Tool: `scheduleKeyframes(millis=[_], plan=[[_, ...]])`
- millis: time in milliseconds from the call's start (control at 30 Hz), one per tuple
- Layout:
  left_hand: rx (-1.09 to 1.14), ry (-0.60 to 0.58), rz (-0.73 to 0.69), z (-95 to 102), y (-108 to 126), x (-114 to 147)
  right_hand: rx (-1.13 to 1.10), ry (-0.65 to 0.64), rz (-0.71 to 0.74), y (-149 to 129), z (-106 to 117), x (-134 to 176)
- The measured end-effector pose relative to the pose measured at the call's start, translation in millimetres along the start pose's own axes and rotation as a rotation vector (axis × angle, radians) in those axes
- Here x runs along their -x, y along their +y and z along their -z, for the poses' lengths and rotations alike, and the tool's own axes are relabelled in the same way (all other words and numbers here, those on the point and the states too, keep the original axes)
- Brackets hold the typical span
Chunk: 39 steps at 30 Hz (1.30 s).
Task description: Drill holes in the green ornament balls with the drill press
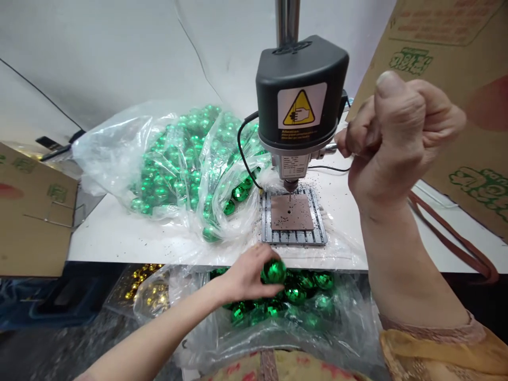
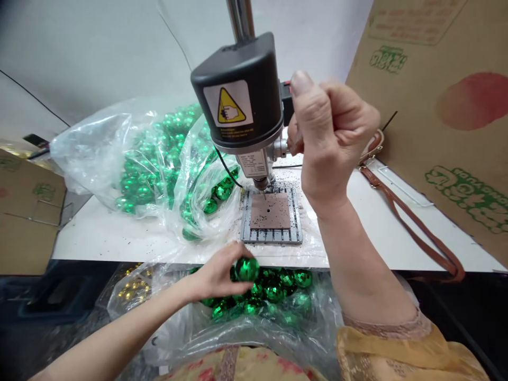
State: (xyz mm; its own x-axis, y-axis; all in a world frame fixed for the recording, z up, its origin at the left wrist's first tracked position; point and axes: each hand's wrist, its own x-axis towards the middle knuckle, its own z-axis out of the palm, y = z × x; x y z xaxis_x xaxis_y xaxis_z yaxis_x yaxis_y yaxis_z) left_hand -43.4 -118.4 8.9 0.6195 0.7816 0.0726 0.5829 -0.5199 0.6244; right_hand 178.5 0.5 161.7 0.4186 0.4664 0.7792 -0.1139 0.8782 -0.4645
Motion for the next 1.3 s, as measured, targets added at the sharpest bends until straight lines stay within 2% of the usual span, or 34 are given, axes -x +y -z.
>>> scheduleKeyframes(millis=[67, 133, 167, 233, 300, 367, 433, 500, 633, 767, 867, 933, 1033, 1133, 1233, 1300], plan=[[-0.132, -0.219, -0.08, 1.8, 2, 24, 0.003, 0.027, -0.025, -1, -1, 2], [-0.156, -0.26, -0.113, 5.5, 1, 34, 0.003, 0.059, -0.034, -2, -2, 4], [-0.13, -0.213, -0.102, 9.0, -2, 32, -0.005, 0.07, -0.028, -2, -2, 4], [-0.077, -0.003, -0.041, 19.7, -13, 18, -0.025, 0.068, -0.009, 0, -1, 5], [-0.103, 0.263, 0.073, 34.0, -30, -8, -0.036, 0.063, 0.008, 2, 0, 5], [-0.193, 0.445, 0.219, 48.1, -51, -39, -0.024, 0.064, 0.005, 3, 2, 5], [-0.239, 0.505, 0.305, 58.1, -72, -68, -0.012, 0.059, -0.001, 4, 3, 5], [-0.262, 0.518, 0.355, 62.9, -89, -90, -0.004, 0.049, -0.005, 4, 5, 5], [-0.307, 0.515, 0.409, 65.4, -106, -108, 0.008, 0.053, 0.004, 5, 6, 6], [-0.363, 0.504, 0.389, 70.6, -98, -99, -0.009, 0.037, 0.009, 5, 6, 6], [-0.351, 0.548, 0.313, 73.5, -76, -83, -0.045, 0.015, 0.023, 5, 6, 7], [-0.245, 0.568, 0.234, 72.0, -56, -73, -0.058, 0.027, 0.036, 6, 6, 7], [-0.01, 0.456, 0.11, 62.5, -31, -64, -0.06, 0.04, 0.032, 8, 6, 7], [0.185, 0.3, 0.06, 47.7, -21, -65, -0.06, 0.035, 0.025, 7, 6, 8], [0.277, 0.283, 0.108, 35.8, -24, -75, -0.042, 0.015, 0.016, 4, 5, 8], [0.263, 0.295, 0.136, 32.4, -29, -84, -0.027, -0.003, 0.006, 3, 5, 8]])
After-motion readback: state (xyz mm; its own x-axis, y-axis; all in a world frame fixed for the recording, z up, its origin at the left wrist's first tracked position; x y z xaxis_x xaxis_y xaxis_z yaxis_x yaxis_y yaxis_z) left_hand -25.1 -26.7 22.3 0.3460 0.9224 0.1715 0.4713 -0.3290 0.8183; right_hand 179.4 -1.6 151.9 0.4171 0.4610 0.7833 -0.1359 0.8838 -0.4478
